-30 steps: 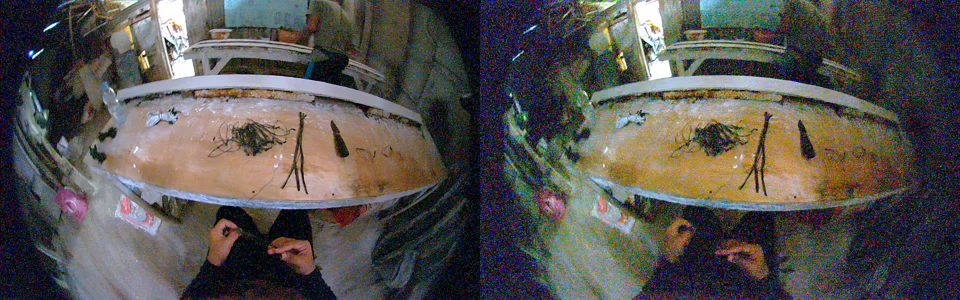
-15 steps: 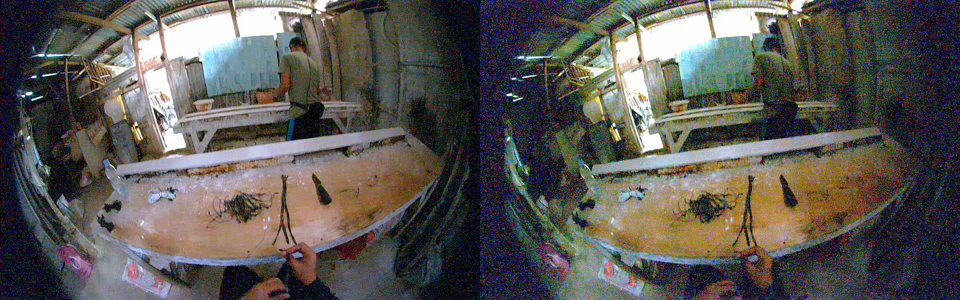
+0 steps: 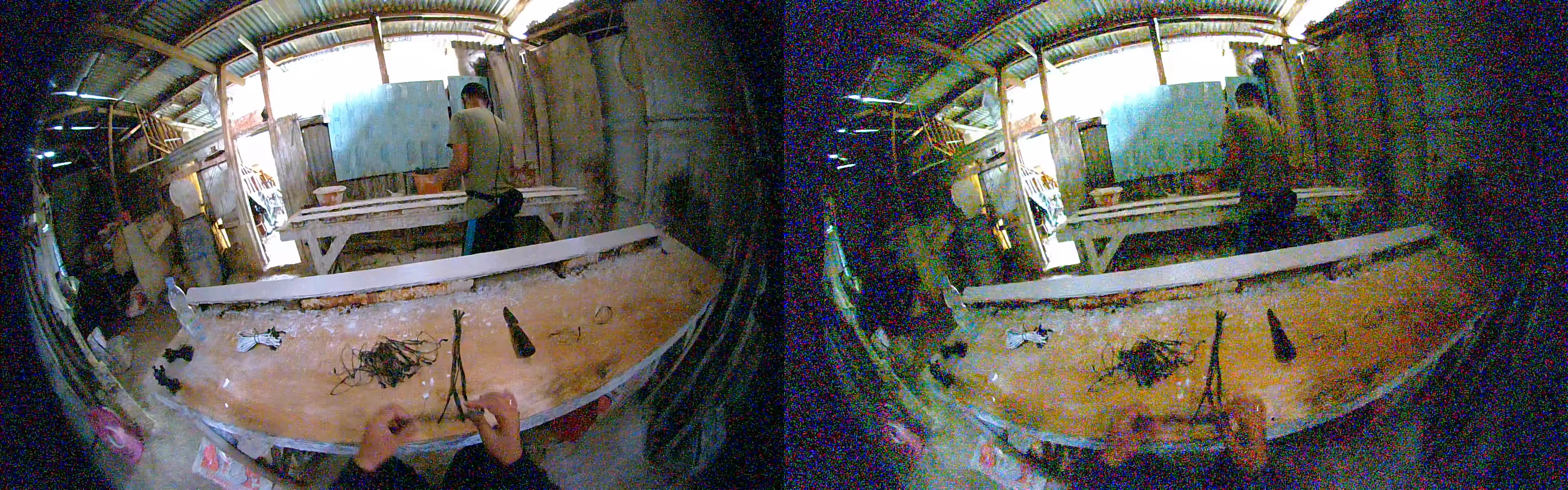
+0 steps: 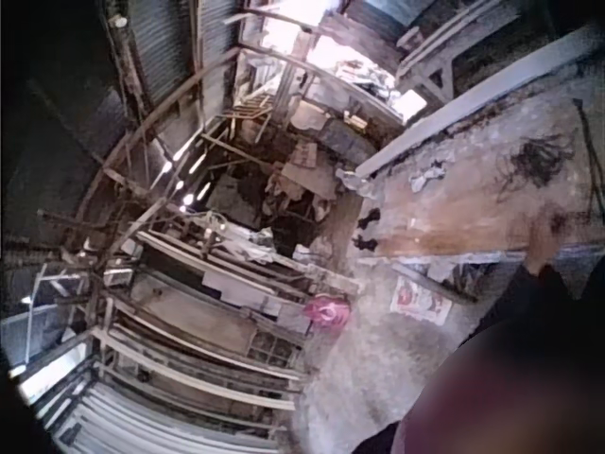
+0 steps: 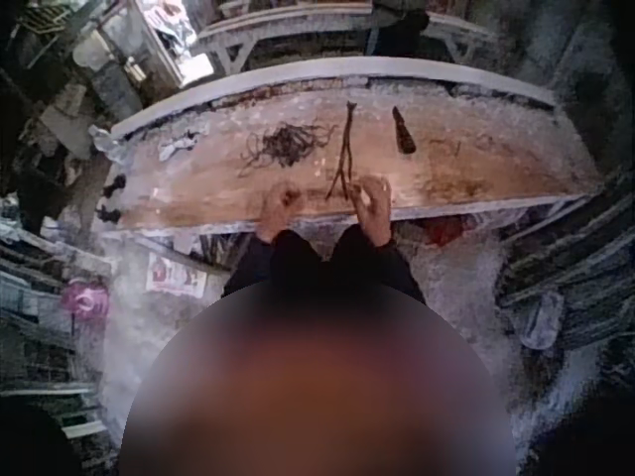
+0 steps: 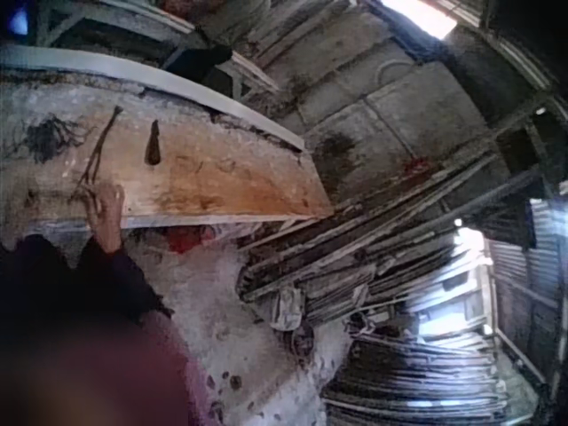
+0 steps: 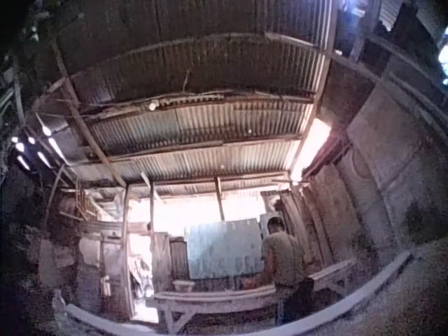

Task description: The person sits at a workbench and repeatedly picks up, untangles, and separates black cables by hand. They place sorted pieces into a growing pile on the table while another person works in the background.

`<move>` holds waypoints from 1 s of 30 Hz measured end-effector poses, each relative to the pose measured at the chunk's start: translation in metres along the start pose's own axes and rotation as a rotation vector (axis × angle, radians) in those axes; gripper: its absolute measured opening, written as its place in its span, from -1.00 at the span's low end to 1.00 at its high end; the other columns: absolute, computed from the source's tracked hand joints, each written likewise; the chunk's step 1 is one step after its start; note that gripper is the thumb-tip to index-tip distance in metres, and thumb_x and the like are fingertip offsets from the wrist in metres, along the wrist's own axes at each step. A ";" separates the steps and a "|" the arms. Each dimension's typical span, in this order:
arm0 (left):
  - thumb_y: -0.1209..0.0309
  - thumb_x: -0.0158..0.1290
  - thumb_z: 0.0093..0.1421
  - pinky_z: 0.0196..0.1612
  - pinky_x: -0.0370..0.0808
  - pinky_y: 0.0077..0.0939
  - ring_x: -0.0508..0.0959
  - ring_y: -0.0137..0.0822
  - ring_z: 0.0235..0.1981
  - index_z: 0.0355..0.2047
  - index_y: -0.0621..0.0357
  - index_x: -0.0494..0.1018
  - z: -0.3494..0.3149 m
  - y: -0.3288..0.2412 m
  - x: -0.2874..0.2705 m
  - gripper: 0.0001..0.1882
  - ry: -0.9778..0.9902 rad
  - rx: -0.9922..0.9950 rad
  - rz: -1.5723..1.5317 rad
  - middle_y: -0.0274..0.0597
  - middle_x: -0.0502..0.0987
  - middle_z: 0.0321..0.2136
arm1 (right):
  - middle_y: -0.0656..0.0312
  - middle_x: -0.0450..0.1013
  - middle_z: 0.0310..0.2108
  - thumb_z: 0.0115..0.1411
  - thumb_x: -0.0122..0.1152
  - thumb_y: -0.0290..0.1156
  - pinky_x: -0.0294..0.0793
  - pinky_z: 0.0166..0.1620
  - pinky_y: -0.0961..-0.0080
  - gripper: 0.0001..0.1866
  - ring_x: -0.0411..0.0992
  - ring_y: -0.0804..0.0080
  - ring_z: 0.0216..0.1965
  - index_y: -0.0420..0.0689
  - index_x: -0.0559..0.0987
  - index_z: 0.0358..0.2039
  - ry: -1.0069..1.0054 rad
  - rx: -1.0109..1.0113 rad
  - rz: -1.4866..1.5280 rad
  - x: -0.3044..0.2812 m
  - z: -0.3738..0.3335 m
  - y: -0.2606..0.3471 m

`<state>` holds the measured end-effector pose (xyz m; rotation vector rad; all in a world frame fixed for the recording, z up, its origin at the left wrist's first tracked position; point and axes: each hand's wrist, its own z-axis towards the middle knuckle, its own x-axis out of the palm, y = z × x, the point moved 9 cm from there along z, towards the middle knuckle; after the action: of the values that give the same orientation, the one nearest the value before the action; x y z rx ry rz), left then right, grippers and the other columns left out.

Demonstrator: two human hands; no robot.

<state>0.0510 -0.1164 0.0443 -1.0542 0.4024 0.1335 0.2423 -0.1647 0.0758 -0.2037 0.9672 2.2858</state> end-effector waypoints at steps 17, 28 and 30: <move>0.46 0.10 -0.25 -0.48 0.34 -0.49 0.39 -0.27 -0.55 -0.57 0.15 0.43 0.174 0.120 -0.055 -0.85 -0.501 0.063 0.252 -0.18 0.38 -0.59 | 0.24 0.38 -0.26 0.05 0.05 -0.31 0.24 -0.16 0.59 -0.79 0.31 0.53 -0.31 -0.18 0.47 -0.37 0.853 0.697 1.146 0.180 0.088 -0.136; 0.55 0.05 -0.18 -0.50 0.32 -0.62 0.37 -0.44 -0.59 -0.58 0.20 0.41 0.167 0.092 -0.044 -0.91 -0.377 0.093 0.122 -0.25 0.38 -0.61 | 0.24 0.32 -0.22 -0.03 0.13 -0.27 0.17 -0.08 0.54 -0.73 0.25 0.45 -0.17 -0.18 0.50 -0.35 1.068 0.356 1.100 0.174 0.084 -0.088; 0.55 0.05 -0.16 -0.49 0.33 -0.62 0.37 -0.45 -0.59 -0.55 0.19 0.41 0.166 0.099 -0.037 -0.91 -0.355 0.073 -0.042 -0.28 0.39 -0.61 | 0.25 0.28 -0.22 -0.04 0.14 -0.27 0.13 -0.06 0.52 -0.75 0.22 0.45 -0.14 -0.17 0.49 -0.41 0.974 0.211 1.106 0.172 0.092 -0.086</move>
<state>0.0303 0.0790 0.0487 -0.9439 0.0633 0.2625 0.1697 0.0297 0.0267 -0.9402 2.2208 3.0325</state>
